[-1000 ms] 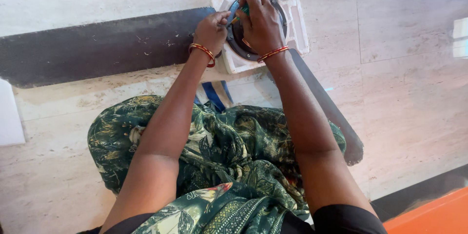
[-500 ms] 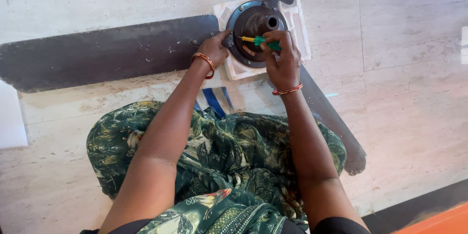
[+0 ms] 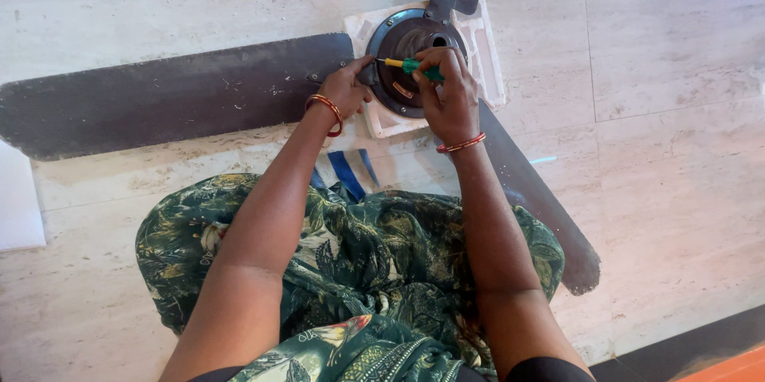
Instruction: The person uses a screwdriver to tighten screws on the central hub of a ceiling fan lying on the floor. The person works on multiple screws around the hub, securing the fan blades in place.
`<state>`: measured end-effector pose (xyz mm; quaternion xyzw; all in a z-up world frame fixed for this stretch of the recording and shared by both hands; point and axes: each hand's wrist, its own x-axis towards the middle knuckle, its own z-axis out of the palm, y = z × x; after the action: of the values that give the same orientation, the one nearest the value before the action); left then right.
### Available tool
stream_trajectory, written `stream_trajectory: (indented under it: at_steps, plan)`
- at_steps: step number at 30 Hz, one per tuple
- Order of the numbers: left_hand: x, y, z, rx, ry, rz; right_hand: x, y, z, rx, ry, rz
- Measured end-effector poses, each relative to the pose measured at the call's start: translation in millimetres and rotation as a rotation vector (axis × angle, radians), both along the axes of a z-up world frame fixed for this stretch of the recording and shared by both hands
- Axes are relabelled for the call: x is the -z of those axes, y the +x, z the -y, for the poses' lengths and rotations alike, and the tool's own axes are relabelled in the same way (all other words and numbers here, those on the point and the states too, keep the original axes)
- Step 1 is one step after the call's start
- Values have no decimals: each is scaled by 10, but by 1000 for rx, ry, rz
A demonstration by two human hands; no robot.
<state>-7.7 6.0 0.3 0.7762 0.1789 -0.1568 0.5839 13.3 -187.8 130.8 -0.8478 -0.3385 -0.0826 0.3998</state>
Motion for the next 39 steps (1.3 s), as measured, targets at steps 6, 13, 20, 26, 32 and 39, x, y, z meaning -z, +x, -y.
stream_trajectory:
  at_steps: [6, 13, 20, 26, 32, 39]
  plan:
    - [-68, -6, 4, 11, 37, -12, -10, 23, -39, -78, 1, 3]
    - [-77, -18, 16, 6, 0, -35, -103, 99, -93, -160, -98, -27]
    - [-102, -18, 11, 4, -7, -46, -181, 90, -102, -137, -49, -14]
    - [-52, 14, 8, 0, -14, -35, -201, 78, -124, -91, -54, -34]
    - [-60, 12, 27, -7, -8, -52, -149, 93, -100, -86, -41, 11]
    - [-79, 32, 29, 7, 29, -85, -103, 113, -99, -80, -52, 4]
